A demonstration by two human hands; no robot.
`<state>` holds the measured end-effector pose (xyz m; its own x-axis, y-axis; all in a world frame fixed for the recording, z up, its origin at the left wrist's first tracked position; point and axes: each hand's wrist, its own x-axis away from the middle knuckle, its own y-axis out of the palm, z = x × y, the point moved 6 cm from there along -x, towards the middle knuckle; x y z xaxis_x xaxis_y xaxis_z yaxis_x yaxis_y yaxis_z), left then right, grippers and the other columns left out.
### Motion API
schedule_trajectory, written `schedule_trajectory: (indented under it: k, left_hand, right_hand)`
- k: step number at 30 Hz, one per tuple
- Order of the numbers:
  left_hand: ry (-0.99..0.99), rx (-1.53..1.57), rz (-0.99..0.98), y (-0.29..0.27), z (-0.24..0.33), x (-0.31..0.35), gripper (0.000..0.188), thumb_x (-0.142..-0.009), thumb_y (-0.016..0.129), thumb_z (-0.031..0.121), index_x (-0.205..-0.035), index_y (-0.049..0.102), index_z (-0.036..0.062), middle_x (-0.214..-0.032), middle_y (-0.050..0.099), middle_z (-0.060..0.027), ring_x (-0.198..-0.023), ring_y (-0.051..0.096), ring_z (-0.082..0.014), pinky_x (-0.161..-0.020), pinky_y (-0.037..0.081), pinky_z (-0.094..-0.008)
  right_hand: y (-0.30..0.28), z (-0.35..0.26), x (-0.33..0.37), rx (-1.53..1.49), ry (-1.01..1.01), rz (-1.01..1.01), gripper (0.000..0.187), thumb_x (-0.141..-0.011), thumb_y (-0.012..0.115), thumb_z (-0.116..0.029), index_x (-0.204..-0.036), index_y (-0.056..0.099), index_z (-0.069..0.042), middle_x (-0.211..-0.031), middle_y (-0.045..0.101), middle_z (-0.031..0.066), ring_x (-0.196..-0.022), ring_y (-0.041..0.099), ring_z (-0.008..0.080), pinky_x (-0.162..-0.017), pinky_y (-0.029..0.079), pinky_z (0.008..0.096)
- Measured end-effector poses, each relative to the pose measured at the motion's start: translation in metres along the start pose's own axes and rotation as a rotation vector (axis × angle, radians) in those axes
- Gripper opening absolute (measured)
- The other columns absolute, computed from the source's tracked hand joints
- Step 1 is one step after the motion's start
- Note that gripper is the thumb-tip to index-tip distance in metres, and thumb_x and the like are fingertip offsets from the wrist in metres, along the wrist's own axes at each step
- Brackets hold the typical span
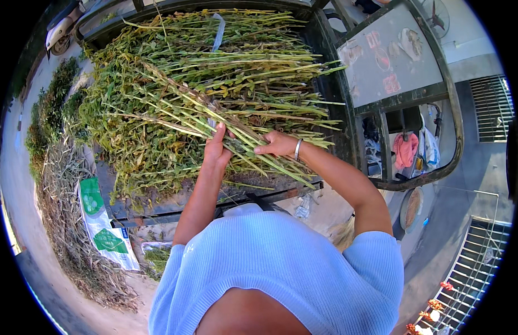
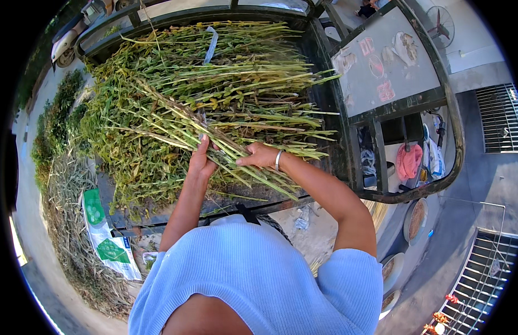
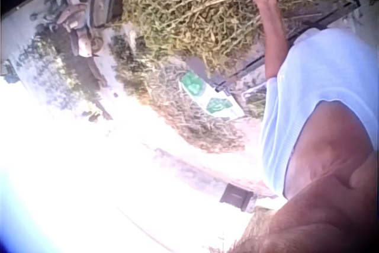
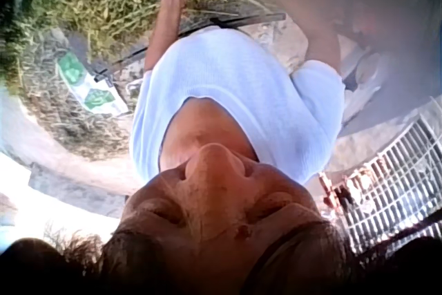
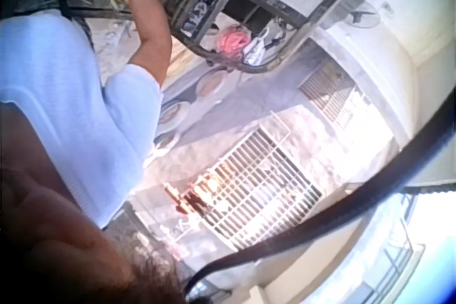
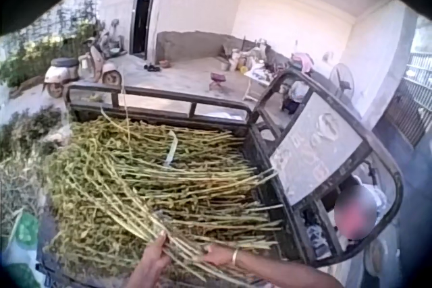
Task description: The person gathers long green plant stalks from a vehicle bed, aligns them into bundles, and secures them with white plastic ties. The person repeatedly picks up stalks, arranges them, and ties them to form neat bundles.
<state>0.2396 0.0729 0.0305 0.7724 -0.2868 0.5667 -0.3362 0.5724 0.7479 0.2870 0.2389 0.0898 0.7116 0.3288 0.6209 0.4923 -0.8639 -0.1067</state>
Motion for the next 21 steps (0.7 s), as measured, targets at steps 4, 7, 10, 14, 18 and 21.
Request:
schedule_trajectory:
  k: [4,7,10,14,18,21]
  left_hand:
    - [-0.023,-0.061,-0.004,-0.001,-0.001,0.005,0.019,-0.091,0.063,0.023,-0.102,0.059,0.0071,-0.087,0.058,-0.0064,-0.075,0.055,-0.0165,-0.067,0.052,-0.0309]
    - [-0.016,0.032,0.024,-0.013,0.0,0.001,0.023,-0.093,0.061,0.026,-0.103,0.058,0.0057,-0.089,0.057,-0.0074,-0.076,0.054,-0.0169,-0.066,0.052,-0.031]
    - [0.0,0.13,0.087,-0.024,0.0,-0.013,0.026,-0.094,0.057,0.028,-0.105,0.056,0.0043,-0.09,0.057,-0.007,-0.075,0.054,-0.0173,-0.065,0.053,-0.031]
    - [0.004,0.054,0.097,-0.021,-0.006,-0.026,0.031,-0.098,0.05,0.031,-0.112,0.052,0.0036,-0.101,0.058,-0.0085,-0.086,0.058,-0.0244,-0.079,0.053,-0.0423]
    - [0.028,0.067,0.143,0.003,0.001,0.001,0.034,-0.1,0.043,0.032,-0.118,0.049,0.0045,-0.109,0.057,-0.0104,-0.098,0.058,-0.0266,-0.091,0.052,-0.045]
    - [-0.029,0.031,0.06,-0.016,-0.006,0.01,0.036,-0.101,0.042,0.031,-0.124,0.044,0.0039,-0.109,0.057,-0.0119,-0.096,0.059,-0.0258,-0.086,0.054,-0.0445]
  right_hand:
    - [-0.016,0.009,-0.001,-0.004,0.039,0.026,0.028,-0.085,0.069,-0.027,-0.093,0.062,-0.001,-0.061,0.054,0.0007,-0.046,0.043,0.008,-0.042,0.036,0.0279]
    - [-0.026,-0.009,0.021,-0.083,0.157,-0.074,0.026,-0.084,0.071,-0.022,-0.097,0.061,-0.002,-0.058,0.051,-0.0007,-0.044,0.041,0.0073,-0.041,0.032,0.0253]
    - [-0.013,-0.021,0.045,0.084,0.185,-0.076,0.035,-0.076,0.079,-0.027,-0.097,0.062,-0.004,-0.057,0.05,-0.0028,-0.043,0.04,0.0065,-0.04,0.031,0.0237]
    - [-0.006,-0.011,0.045,0.539,-0.16,0.107,0.047,-0.062,0.083,-0.037,-0.076,0.06,0.001,-0.061,0.059,0.0129,-0.058,0.057,0.0264,-0.058,0.045,0.0403]
    - [-0.026,0.007,0.033,0.661,-0.071,0.119,0.031,-0.075,0.072,-0.027,-0.073,0.061,0.002,-0.061,0.061,0.0082,-0.057,0.059,0.0189,-0.059,0.047,0.0369]
    - [-0.029,-0.01,0.032,0.433,-0.036,0.086,0.035,-0.076,0.07,-0.028,-0.07,0.057,0.004,-0.061,0.06,0.0129,-0.054,0.06,0.0244,-0.055,0.046,0.0392]
